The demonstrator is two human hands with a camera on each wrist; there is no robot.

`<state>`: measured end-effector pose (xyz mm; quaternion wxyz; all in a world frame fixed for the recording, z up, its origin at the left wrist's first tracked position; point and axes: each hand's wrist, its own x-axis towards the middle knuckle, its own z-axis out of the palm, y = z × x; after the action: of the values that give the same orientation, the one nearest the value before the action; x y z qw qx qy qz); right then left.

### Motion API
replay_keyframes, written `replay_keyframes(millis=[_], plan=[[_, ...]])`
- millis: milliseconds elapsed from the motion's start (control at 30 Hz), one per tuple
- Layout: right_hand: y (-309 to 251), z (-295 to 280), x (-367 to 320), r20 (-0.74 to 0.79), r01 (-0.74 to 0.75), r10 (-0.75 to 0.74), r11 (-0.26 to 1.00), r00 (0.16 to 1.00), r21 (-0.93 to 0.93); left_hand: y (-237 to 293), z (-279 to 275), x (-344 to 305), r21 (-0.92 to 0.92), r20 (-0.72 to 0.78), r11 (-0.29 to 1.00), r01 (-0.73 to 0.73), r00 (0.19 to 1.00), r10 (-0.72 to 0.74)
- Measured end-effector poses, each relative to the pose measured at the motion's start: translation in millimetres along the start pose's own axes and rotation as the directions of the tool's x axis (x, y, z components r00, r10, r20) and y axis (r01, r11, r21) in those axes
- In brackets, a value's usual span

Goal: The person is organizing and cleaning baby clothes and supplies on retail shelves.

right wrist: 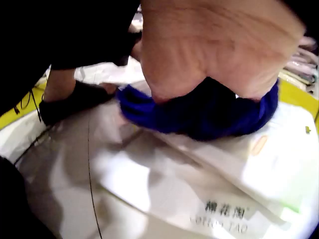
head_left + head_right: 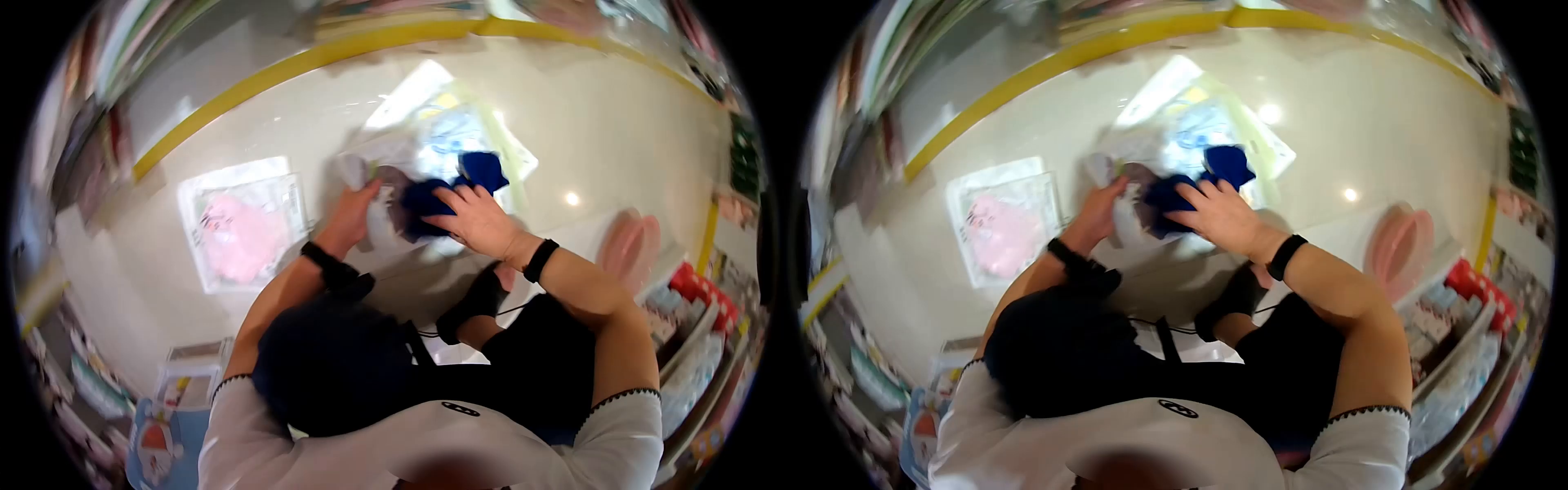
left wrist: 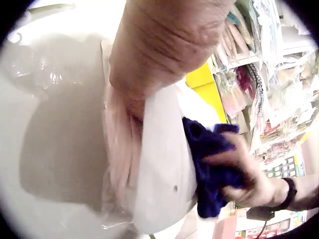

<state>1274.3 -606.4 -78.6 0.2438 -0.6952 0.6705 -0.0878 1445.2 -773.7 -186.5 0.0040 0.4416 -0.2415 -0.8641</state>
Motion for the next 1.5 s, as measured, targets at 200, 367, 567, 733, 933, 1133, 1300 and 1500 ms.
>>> replay_keyframes(millis=[200, 367, 567, 733, 933, 1133, 1300, 1500], plan=[[21, -20, -42, 0.031, -0.283, 0.282, 0.959, 0.959, 0.028, 20, 24, -26, -0.032, 0.068, 0.999, -0.034, 0.997, 0.036], [69, -48, -114, -0.220, -0.567, 0.752, 0.626, 0.621, 0.535, 80, 74, -94, 0.188, 0.234, 0.912, -0.364, 0.919, 0.318], [91, -57, -135, -0.338, -0.366, 0.920, 0.390, 0.200, 0.845, 115, 89, -113, 0.286, 0.933, -0.304, -0.909, 0.192, 0.305], [92, -75, -96, -0.564, -0.383, 0.783, 0.621, 0.263, 0.684, 63, 30, -48, 0.284, 0.934, -0.644, -0.711, 0.357, 0.018], [26, -71, -7, -0.631, -0.224, 0.333, 0.942, 0.701, 0.249, 23, 5, -40, 0.405, 0.888, -0.670, -0.622, 0.441, 0.128], [-5, 29, 57, -0.072, -0.006, -0.008, 0.981, 0.997, -0.194, 12, -15, -17, 0.384, 0.830, -0.702, -0.599, 0.558, -0.022], [71, 6, 35, -0.246, -0.427, 0.371, 0.871, 0.895, -0.241, 8, -1, -22, 0.466, 0.844, -0.660, -0.589, 0.519, 0.133], [77, -38, -30, -0.544, -0.511, 0.446, 0.859, 0.711, 0.036, -3, -6, -17, 0.509, 0.818, -0.626, -0.591, 0.558, 0.138]])
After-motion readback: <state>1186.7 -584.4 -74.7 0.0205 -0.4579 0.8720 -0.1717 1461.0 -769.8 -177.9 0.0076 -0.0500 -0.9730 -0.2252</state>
